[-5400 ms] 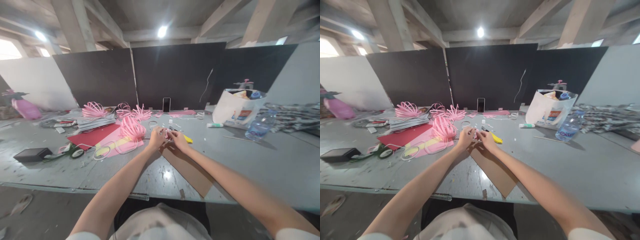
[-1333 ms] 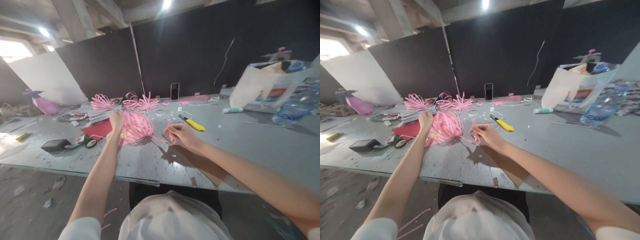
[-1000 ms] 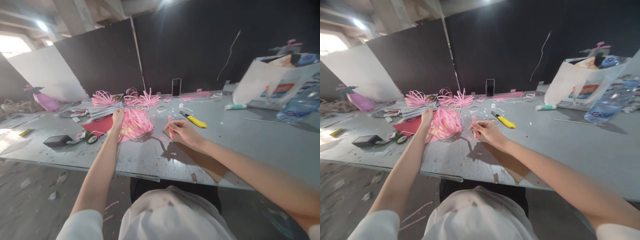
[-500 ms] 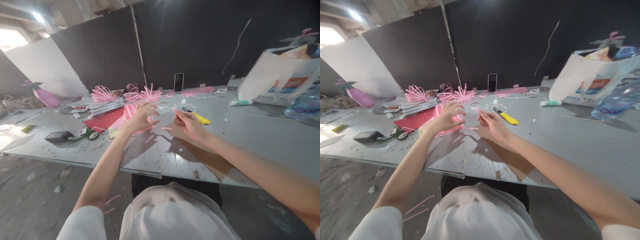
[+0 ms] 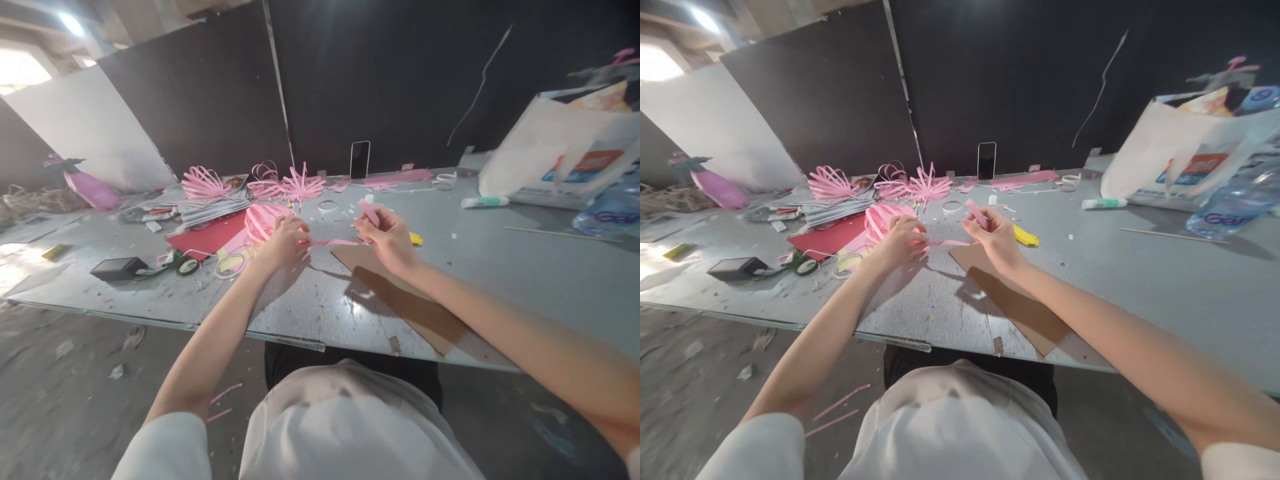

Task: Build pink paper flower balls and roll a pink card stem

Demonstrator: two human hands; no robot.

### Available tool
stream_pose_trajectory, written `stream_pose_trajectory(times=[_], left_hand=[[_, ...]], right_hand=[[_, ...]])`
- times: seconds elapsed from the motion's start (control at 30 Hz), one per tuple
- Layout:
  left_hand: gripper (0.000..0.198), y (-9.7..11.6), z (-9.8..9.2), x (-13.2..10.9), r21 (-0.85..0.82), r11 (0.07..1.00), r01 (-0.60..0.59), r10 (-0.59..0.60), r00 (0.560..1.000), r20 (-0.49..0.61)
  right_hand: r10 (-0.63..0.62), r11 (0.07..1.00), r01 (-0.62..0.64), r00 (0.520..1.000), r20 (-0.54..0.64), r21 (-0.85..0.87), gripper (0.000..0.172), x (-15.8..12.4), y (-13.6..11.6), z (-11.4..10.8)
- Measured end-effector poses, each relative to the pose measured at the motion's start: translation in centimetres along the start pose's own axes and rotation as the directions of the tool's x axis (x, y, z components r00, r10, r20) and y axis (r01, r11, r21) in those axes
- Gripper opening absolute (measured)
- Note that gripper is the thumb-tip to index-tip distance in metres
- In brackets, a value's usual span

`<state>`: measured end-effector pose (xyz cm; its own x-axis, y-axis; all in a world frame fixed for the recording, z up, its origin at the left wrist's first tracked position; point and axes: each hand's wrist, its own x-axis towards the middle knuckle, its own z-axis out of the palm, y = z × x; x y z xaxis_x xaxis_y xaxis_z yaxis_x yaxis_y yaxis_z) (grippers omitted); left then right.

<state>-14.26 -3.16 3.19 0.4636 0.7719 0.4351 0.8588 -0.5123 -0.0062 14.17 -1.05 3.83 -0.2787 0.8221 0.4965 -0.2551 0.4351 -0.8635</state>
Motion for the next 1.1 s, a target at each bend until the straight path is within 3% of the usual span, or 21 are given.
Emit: stream_pose_trajectory(times=[0.43,0.63,0.83,0.97,1.1], left_hand=[[0.008,-0.2,0.4,0.1,-0.041,0.999,0.018,-0.02,0.999,-0.045],[0.018,-0.1,0.4,0.0,-0.043,0.999,0.013,-0.015,0.999,-0.048],[0.018,0.0,0.5,-0.1,-0.039,0.999,0.024,-0.026,0.998,-0.049],[0.013,0.0,0.7,-0.2,-0.03,0.999,0.043,-0.044,0.999,-0.028],[0.014,0.3,1.0,-0.2,-0.004,1.0,0.021,-0.021,1.0,-0.005]], right_hand=[[-0.052,0.999,0.052,0.998,-0.04,0.002,0.021,0.4,0.4,-0.5],[0.018,0.989,-0.022,0.999,0.027,0.148,0.03,0.4,0.6,-0.7],[-0.018,0.993,0.027,0.997,-0.078,0.111,0.041,1.0,1.5,-1.0],[-0.039,0.997,0.044,0.995,-0.096,0.058,0.044,1.3,0.8,-0.9],[-0.001,0.991,0.015,0.994,-0.108,0.134,0.043,1.6,-0.2,-0.8]])
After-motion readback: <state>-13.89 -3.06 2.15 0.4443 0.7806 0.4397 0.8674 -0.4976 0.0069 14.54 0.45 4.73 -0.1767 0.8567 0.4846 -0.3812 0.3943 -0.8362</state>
